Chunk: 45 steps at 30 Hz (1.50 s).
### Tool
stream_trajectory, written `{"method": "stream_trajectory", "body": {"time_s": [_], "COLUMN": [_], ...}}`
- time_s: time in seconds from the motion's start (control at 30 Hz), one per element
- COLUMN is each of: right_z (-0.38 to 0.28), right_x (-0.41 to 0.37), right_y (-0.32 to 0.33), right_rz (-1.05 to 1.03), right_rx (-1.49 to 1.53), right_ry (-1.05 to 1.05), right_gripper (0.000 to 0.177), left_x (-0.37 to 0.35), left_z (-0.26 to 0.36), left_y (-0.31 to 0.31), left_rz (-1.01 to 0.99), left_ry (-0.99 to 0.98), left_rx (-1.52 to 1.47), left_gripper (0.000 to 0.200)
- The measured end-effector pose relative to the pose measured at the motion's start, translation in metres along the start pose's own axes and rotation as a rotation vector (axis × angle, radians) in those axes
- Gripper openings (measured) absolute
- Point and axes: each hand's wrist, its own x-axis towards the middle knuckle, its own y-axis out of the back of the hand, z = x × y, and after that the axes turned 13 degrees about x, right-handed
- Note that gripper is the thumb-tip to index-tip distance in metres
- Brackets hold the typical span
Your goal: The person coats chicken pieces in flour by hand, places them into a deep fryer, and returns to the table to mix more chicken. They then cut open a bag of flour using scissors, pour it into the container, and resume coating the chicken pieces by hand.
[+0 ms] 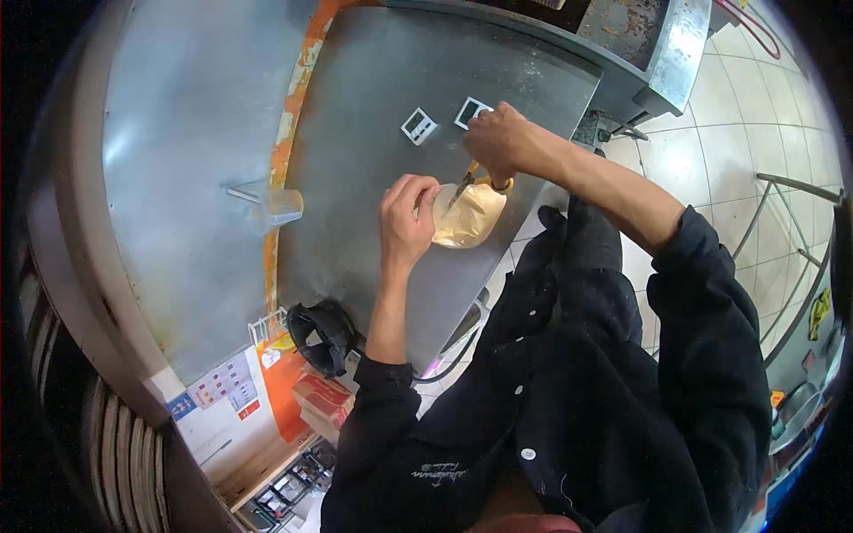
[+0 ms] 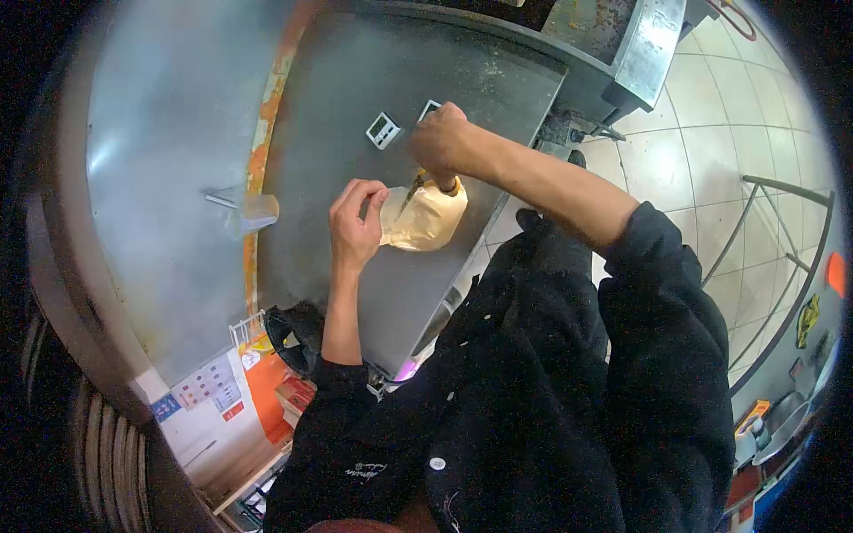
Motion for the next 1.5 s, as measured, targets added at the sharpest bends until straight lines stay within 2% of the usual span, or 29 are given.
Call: {"method": "stream_trajectory", "body": {"time_s": [0.03, 0.13, 0.2, 0.3, 0.4, 0.6, 0.83, 0.93, 1.03, 1.17, 1.27, 1.33, 1.47, 1.5], "right_z": [0.0, 0.005, 0.012, 0.014, 0.004, -0.003, -0.003, 0.005, 0.018, 0.013, -0.002, -0.011, -0.019, -0.015], "right_x": [0.0, 0.003, 0.008, 0.007, 0.002, 0.009, 0.015, 0.012, 0.002, -0.003, 0.016, 0.024, 0.024, 0.026], "right_y": [0.001, -0.004, -0.009, -0.008, -0.007, -0.008, -0.013, -0.011, 0.007, 0.012, 0.0, -0.006, -0.002, -0.009], "right_rz": [0.0, 0.023, 0.15, 0.184, 0.099, 0.186, 0.169, 0.205, 0.031, 0.06, 0.014, -0.059, -0.051, 0.073], "right_rx": [0.0, -0.052, -0.067, -0.048, 0.005, -0.041, -0.048, 0.01, 0.027, 0.008, -0.009, -0.023, -0.053, -0.042], "right_ry": [0.0, 0.036, 0.11, 0.096, 0.116, 0.163, 0.197, 0.161, -0.081, -0.093, -0.038, 0.071, 0.109, 0.144], "right_gripper": [0.04, 0.035, 0.032, 0.029, 0.028, 0.024, 0.021, 0.029, 0.055, 0.058, 0.06, 0.051, 0.038, 0.032], "left_x": [-0.002, -0.002, -0.002, -0.002, 0.0, -0.002, -0.008, -0.022, -0.029, -0.029, -0.021, -0.018, -0.02, -0.021], "left_z": [0.0, 0.006, 0.003, 0.001, 0.002, -0.001, -0.009, -0.025, -0.025, -0.014, -0.003, 0.001, -0.004, -0.006], "left_y": [-0.002, 0.0, -0.002, -0.007, -0.007, -0.004, -0.011, -0.021, -0.023, -0.015, -0.011, -0.008, -0.011, -0.013], "left_rz": [-0.012, -0.037, -0.013, 0.02, 0.012, -0.009, 0.023, 0.07, 0.167, 0.143, 0.12, 0.105, 0.09, 0.129], "left_ry": [0.086, 0.16, 0.14, 0.134, 0.147, 0.181, 0.237, 0.321, 0.34, 0.347, 0.26, 0.263, 0.267, 0.255], "left_rx": [-0.08, -0.157, -0.161, -0.182, -0.205, -0.192, -0.244, -0.311, -0.329, -0.326, -0.258, -0.22, -0.179, -0.194], "left_gripper": [0.011, 0.011, 0.011, 0.011, 0.012, 0.013, 0.016, 0.018, 0.018, 0.018, 0.017, 0.026, 0.026, 0.026]}}
